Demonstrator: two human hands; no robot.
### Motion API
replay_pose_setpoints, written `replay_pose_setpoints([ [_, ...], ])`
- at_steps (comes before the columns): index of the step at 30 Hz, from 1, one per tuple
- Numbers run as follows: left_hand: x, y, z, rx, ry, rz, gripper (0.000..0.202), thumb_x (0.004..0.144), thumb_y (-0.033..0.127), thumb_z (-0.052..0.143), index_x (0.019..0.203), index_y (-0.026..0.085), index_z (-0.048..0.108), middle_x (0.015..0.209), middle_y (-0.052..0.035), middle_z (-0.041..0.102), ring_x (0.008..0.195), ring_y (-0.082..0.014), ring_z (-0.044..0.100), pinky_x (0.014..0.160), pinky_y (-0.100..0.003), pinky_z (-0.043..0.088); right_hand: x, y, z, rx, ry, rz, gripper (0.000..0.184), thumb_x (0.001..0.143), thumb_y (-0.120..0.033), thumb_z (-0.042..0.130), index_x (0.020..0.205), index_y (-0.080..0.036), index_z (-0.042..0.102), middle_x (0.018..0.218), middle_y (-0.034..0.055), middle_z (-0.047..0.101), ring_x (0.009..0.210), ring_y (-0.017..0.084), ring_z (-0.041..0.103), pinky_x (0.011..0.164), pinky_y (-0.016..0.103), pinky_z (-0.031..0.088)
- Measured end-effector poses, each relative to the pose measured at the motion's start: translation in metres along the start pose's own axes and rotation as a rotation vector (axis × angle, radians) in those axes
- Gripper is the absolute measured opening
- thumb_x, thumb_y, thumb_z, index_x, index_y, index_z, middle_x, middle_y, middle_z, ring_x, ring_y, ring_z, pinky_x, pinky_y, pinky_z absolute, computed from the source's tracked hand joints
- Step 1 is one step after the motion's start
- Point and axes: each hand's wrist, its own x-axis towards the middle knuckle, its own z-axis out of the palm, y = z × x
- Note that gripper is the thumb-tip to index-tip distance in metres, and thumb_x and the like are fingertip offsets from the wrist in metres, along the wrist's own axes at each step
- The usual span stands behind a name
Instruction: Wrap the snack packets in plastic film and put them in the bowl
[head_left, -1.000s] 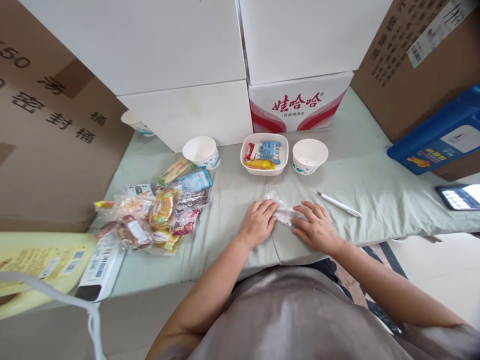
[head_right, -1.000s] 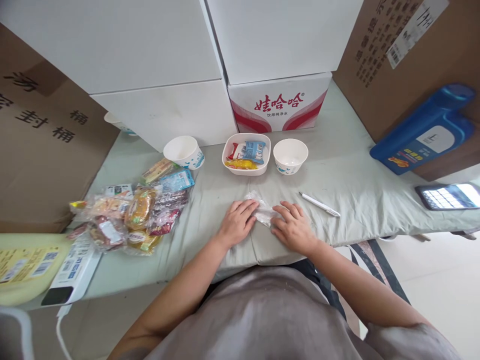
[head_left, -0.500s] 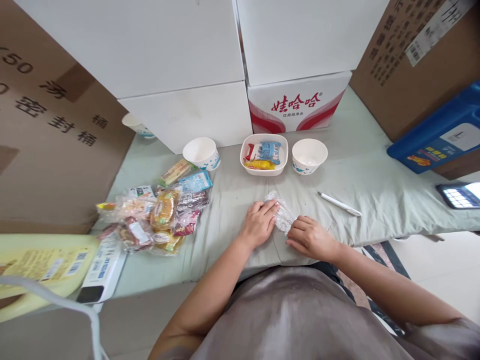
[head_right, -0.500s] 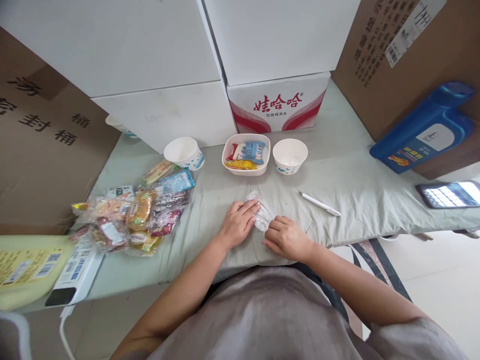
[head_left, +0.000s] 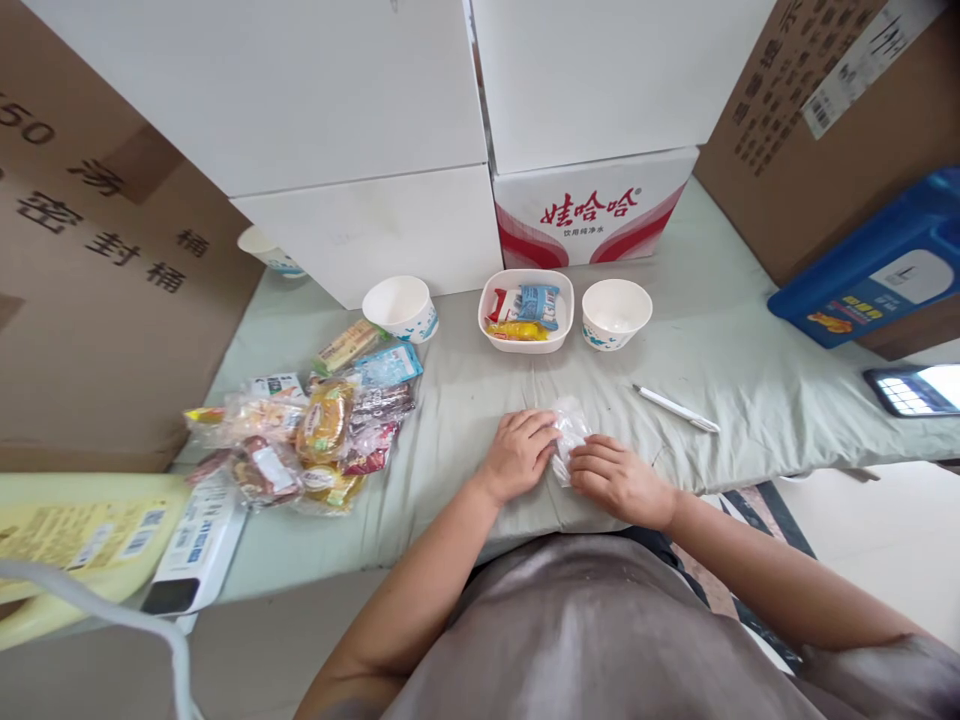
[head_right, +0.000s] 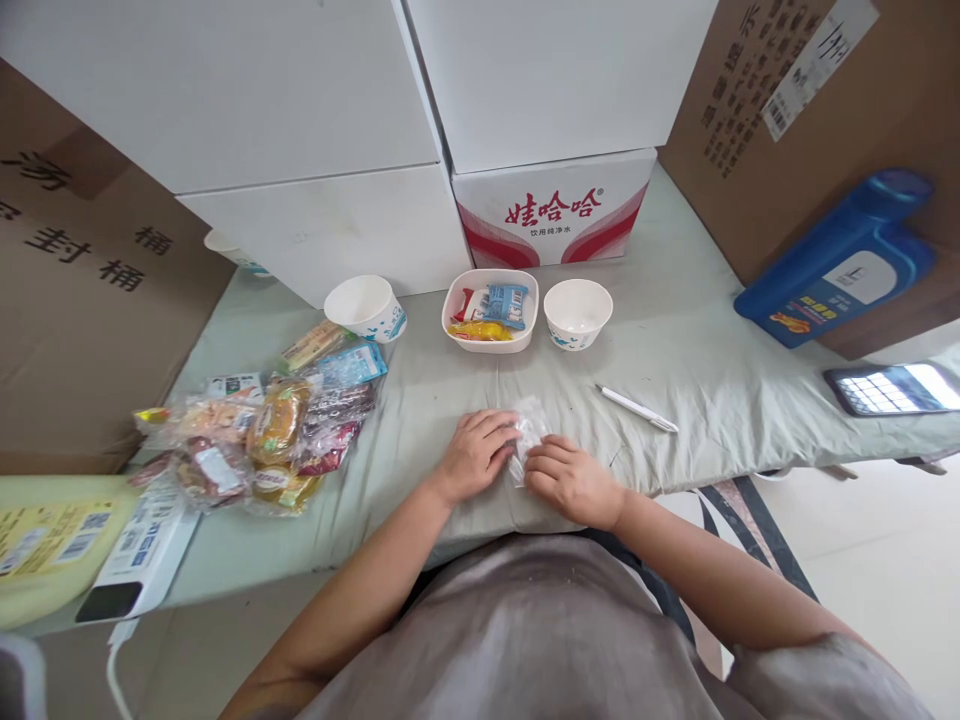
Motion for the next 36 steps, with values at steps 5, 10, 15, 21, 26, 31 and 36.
replay_pose_setpoints([
  [5,0.000,-0.004,0.003,-0.074,0.023,0.020,0.023,0.091,0.020,0.049,0.102,0.026,0.069,0.112,-0.0020,0.070,0.117,-0.0213,0.053,0.098,-0.042,0.042,0.020,0.003,-0.004,0.017,-0.045,-0.021,0.024,0.100,-0.022,0.038,0.094,-0.015,0.060,0.079,0.0041,0.065,0.071,0.014,0.058,0.065,0.026,0.043],
  [10,-0.001,-0.008,0.007,-0.146,0.097,-0.002,0.054,0.081,0.007,0.049,0.134,0.019,0.045,0.122,-0.0092,0.064,0.115,-0.0219,0.057,0.097,-0.042,0.045,0.045,0.036,0.003,-0.094,-0.090,0.192,0.027,0.101,-0.029,0.038,0.095,-0.016,0.061,0.081,0.0042,0.066,0.068,0.013,0.059,0.059,0.026,0.034],
  [15,-0.002,-0.010,0.008,-0.156,0.162,-0.025,0.058,0.082,0.004,0.044,0.138,0.018,0.037,0.134,-0.0131,0.053,0.125,-0.0222,0.050,0.102,-0.043,0.044,0.060,0.048,0.018,-0.206,-0.220,0.406,0.025,0.099,-0.028,0.042,0.093,-0.014,0.062,0.082,0.0067,0.066,0.066,0.015,0.058,0.055,0.028,0.028],
  [21,0.002,-0.006,0.003,-0.101,0.103,-0.069,0.015,0.092,0.023,0.049,0.098,0.020,0.063,0.116,-0.0084,0.061,0.115,-0.0240,0.052,0.100,-0.044,0.044,0.057,0.045,0.025,-0.212,-0.184,0.427,0.030,0.100,-0.032,0.040,0.090,-0.016,0.063,0.081,0.0070,0.063,0.067,0.016,0.056,0.057,0.029,0.029],
  [26,0.005,-0.003,0.005,-0.026,0.109,-0.126,0.012,0.085,0.025,0.064,0.096,0.021,0.064,0.113,-0.0078,0.061,0.113,-0.0262,0.051,0.095,-0.044,0.045,0.051,0.060,0.010,-0.294,-0.014,0.659,0.022,0.095,-0.030,0.049,0.091,-0.016,0.064,0.094,0.0123,0.063,0.089,0.025,0.054,0.077,0.036,0.039],
  [31,0.004,-0.004,0.007,-0.047,0.115,-0.125,0.022,0.084,0.024,0.063,0.105,0.020,0.061,0.115,-0.0095,0.060,0.114,-0.0276,0.051,0.096,-0.046,0.045,0.045,0.045,0.003,-0.097,0.042,0.341,0.018,0.093,-0.026,0.051,0.103,-0.019,0.064,0.106,0.0109,0.062,0.100,0.024,0.051,0.087,0.039,0.042],
  [36,0.001,-0.006,0.006,-0.127,0.200,-0.130,0.037,0.080,0.013,0.056,0.117,0.017,0.054,0.118,-0.0121,0.058,0.113,-0.0261,0.052,0.099,-0.047,0.045,0.044,0.039,0.004,-0.016,-0.150,0.215,0.019,0.095,-0.020,0.047,0.094,-0.020,0.065,0.093,0.0065,0.064,0.088,0.019,0.054,0.078,0.033,0.046],
])
